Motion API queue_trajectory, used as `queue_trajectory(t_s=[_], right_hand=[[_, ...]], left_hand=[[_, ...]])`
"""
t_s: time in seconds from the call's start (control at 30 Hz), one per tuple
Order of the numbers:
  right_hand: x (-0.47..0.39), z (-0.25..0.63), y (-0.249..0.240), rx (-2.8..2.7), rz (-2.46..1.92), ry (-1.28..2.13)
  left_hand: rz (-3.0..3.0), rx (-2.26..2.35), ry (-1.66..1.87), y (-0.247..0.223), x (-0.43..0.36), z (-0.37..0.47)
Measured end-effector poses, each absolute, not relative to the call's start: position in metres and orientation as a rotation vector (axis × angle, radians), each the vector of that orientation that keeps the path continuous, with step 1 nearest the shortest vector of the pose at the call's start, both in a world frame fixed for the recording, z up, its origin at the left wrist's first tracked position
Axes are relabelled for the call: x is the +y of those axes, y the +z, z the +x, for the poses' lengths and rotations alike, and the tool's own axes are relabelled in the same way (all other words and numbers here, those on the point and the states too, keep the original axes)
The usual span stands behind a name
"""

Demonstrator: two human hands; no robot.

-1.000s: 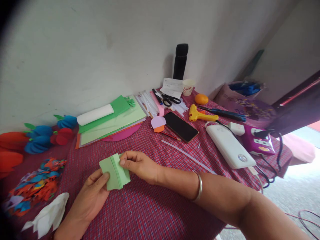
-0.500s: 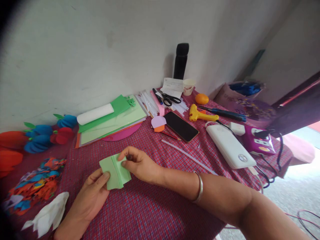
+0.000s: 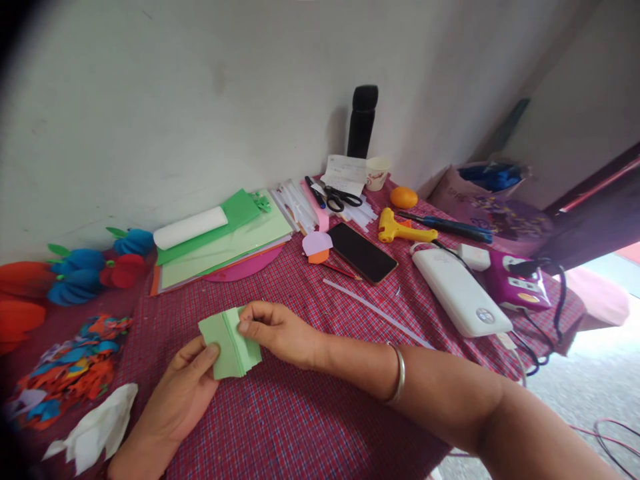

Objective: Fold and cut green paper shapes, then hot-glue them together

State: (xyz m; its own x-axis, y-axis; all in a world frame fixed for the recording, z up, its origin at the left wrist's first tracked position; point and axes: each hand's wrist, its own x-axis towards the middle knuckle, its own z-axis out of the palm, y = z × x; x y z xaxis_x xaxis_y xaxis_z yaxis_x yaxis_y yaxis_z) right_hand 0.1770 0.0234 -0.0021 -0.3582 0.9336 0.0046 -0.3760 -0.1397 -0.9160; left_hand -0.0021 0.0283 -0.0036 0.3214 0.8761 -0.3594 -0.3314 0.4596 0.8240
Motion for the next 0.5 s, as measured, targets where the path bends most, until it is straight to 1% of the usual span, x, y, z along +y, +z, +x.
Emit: queue_trajectory(t_s=[0.27, 0.33, 0.5], right_hand=[[0.021, 0.170, -0.010, -1.207, -0.777, 1.532], [0.021, 0.170, -0.011, -1.252, -0.831, 1.475], [0.021, 0.172, -0.007, -1.415, -1.144, 1.378]], left_hand=[[0.847, 0.973, 0.941, -0.008, 0.023, 0.002], [1.007, 1.062, 0.963, -0.011, 0.020, 0.001], [1.594, 1.355, 0.882, -0.009, 0.016, -0.001]])
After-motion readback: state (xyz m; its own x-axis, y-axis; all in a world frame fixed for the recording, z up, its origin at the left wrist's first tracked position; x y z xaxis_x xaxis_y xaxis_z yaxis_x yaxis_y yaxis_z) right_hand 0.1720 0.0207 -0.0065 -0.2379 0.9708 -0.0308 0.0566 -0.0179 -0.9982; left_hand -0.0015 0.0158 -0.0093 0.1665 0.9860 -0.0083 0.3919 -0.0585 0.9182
